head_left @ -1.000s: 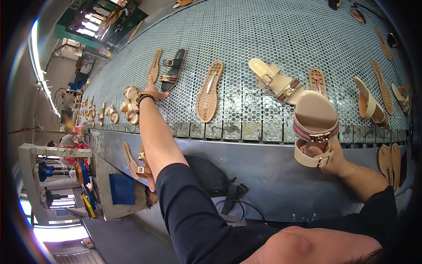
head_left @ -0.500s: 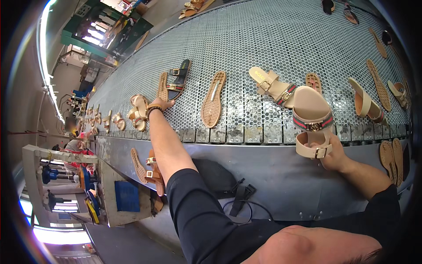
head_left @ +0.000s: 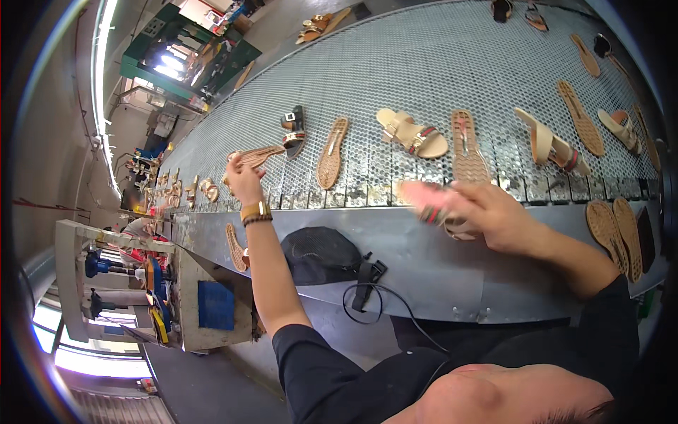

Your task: Inspecting and cleaning individual sandals on an assembly line conveyor.

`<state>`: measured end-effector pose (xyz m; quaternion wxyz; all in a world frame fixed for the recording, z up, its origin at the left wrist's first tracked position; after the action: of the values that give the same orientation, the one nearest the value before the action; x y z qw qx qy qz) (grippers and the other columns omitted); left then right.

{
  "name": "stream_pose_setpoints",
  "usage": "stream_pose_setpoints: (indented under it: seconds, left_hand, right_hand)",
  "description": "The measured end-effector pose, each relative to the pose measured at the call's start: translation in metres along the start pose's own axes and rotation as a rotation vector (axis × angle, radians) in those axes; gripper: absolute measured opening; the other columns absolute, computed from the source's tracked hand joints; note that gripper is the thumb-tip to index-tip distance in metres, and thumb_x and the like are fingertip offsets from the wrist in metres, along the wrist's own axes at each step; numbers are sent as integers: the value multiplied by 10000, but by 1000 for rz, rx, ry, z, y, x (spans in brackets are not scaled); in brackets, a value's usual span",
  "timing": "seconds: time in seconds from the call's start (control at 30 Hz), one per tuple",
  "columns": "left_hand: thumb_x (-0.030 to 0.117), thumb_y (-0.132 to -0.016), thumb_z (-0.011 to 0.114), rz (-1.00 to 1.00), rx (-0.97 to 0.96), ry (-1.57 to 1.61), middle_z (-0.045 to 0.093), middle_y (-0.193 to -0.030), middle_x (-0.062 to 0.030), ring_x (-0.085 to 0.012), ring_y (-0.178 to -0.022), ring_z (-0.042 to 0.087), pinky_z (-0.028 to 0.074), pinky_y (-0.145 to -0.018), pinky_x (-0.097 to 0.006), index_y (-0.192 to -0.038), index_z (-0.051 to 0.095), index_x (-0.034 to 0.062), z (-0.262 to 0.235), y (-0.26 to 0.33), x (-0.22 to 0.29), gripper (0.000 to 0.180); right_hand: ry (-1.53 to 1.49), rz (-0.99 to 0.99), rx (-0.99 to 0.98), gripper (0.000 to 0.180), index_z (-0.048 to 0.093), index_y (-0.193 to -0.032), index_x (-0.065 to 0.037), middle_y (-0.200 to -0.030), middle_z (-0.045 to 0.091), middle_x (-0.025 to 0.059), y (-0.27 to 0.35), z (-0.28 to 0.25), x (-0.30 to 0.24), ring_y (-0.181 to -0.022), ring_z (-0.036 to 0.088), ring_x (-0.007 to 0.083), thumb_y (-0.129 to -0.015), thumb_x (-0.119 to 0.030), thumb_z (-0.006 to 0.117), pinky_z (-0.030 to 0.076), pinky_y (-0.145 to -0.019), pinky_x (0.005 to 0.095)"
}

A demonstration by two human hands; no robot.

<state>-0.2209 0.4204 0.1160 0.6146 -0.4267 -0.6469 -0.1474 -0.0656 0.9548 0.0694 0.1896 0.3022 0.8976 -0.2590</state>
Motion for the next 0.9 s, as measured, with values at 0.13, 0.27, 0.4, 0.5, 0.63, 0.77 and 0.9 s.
stream_pose_setpoints:
  seconds: [0.13,0.27,0.4,0.5,0.63,0.77,0.9]
  left_hand:
    - [124,-1049,415,6,105,374,667,-1092,-127,-154,-829,655,582,-626,-291,-1312,550,60,-35,104,84,303]
    - [229,-1075,396,-187,6,672,691,-1131,-124,-206,-950,695,611,-759,-343,-1295,580,10,19,181,105,361]
    - [237,-1055,423,-365,-336,997,709,-1174,-146,-271,-1027,717,609,-898,-429,-1288,610,-53,96,237,102,417]
    - [235,-1036,444,-433,-561,1270,707,-1206,-178,-283,-1099,699,590,-958,-451,-1295,625,-44,140,282,122,422]
    - [310,-1015,478,-442,-569,1500,682,-1284,-197,-337,-1282,610,479,-1123,-541,-1253,664,-21,168,308,133,448]
    - [377,-1001,495,-497,-677,1649,659,-1331,-177,-355,-1345,556,336,-1211,-625,-1220,683,-12,191,324,139,485]
    - [519,-1051,404,-385,-697,1568,673,-1275,-154,-360,-1290,585,355,-1172,-671,-1334,627,63,206,337,138,581]
  right_hand:
    - [188,-1,-320,607,552,-1389,-49,-1527,389,349,18,17,-23,-1405,413,504,-876,-303,753,383,-1125,580]
    - [89,99,-290,646,562,-1293,2,-1462,458,337,5,6,-31,-1372,461,486,-860,-418,792,402,-1110,563]
    - [175,135,-165,646,543,-1289,22,-1364,558,271,0,9,-18,-1242,584,431,-879,-423,770,468,-1043,530]
    - [74,130,-270,598,533,-1282,28,-1320,567,270,9,9,-4,-1163,628,410,-910,-389,743,534,-941,506]
    - [228,65,-131,440,533,-1265,38,-1134,594,249,18,-5,-4,-1088,659,393,-1007,-314,591,573,-799,479]
    - [-12,509,-458,517,482,-1348,84,-1195,629,309,14,-21,20,-856,722,430,-992,-276,586,585,-721,516]
    - [-479,679,-34,518,447,-1477,11,-1052,711,221,27,-53,78,-736,727,262,-983,-135,500,591,-667,363]
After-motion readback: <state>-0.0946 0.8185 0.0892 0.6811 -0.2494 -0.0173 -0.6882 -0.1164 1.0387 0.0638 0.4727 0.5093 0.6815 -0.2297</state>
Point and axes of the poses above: each hand's wrist, its own y-axis away from the middle knuckle, its own z-axis out of the palm, x = y × z, the point moved 10 cm from there along -y, towards the middle knuckle
